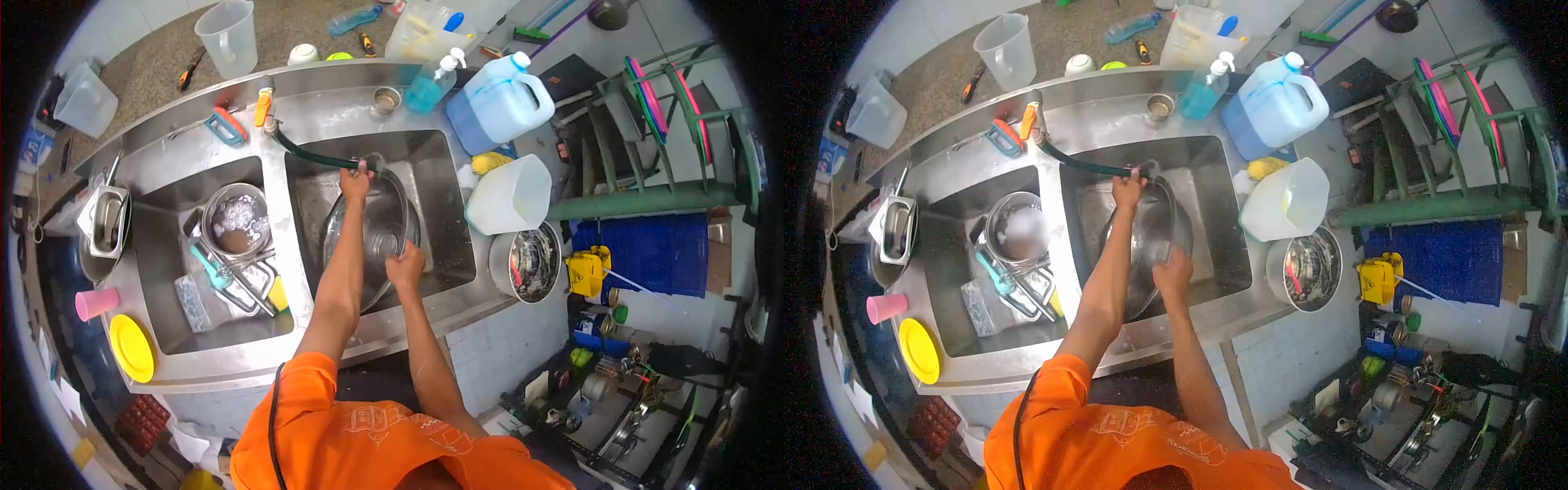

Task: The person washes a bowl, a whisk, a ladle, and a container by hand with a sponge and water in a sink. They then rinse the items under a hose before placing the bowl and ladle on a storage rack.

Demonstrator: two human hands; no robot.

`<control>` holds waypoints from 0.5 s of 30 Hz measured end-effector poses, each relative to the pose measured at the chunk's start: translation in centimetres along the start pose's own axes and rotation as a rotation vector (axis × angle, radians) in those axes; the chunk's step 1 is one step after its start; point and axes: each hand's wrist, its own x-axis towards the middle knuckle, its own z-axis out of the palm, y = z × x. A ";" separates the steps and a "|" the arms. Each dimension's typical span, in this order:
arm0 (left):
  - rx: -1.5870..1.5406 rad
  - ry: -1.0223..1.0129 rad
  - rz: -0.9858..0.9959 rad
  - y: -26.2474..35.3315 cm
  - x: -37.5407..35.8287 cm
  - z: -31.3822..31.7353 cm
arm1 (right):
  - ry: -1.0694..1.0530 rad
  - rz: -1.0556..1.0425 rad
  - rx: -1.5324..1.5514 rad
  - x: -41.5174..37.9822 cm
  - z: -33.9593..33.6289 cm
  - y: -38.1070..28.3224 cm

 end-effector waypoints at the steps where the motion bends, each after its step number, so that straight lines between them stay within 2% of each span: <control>1: -0.001 -0.011 0.003 1.1 -1.6 0.7 | 0.012 0.000 0.001 0.0 -0.3 0.0; 3: -0.154 -0.129 -0.045 2.5 -4.9 2.0 | 0.064 -0.020 0.065 -0.1 -0.6 -0.2; 5: -0.099 -0.124 -0.053 -1.4 -3.7 -0.3 | 0.102 -0.013 0.009 0.4 -1.0 0.1; 7: 0.397 0.028 0.153 -6.3 -0.7 -4.7 | 0.129 -0.006 -0.054 0.9 -2.7 -0.2; 9: 0.660 0.181 0.026 -1.9 -3.9 -7.1 | 0.056 0.056 -0.049 1.3 -6.8 -3.7; 11: 0.824 0.239 0.013 -2.6 -5.6 -10.3 | 0.114 -0.077 0.160 1.2 -10.0 -6.1; 12: 0.884 0.194 -0.070 -3.1 -6.1 -11.9 | 0.187 -0.269 0.158 1.5 -10.4 -4.3; 13: 0.940 0.148 -0.149 -3.6 -6.6 -13.1 | 0.202 -0.264 0.162 1.0 -12.1 -5.6; 15: 0.892 0.030 -0.105 -4.9 -8.6 -15.2 | 0.104 -0.132 0.109 -0.4 -16.9 -9.9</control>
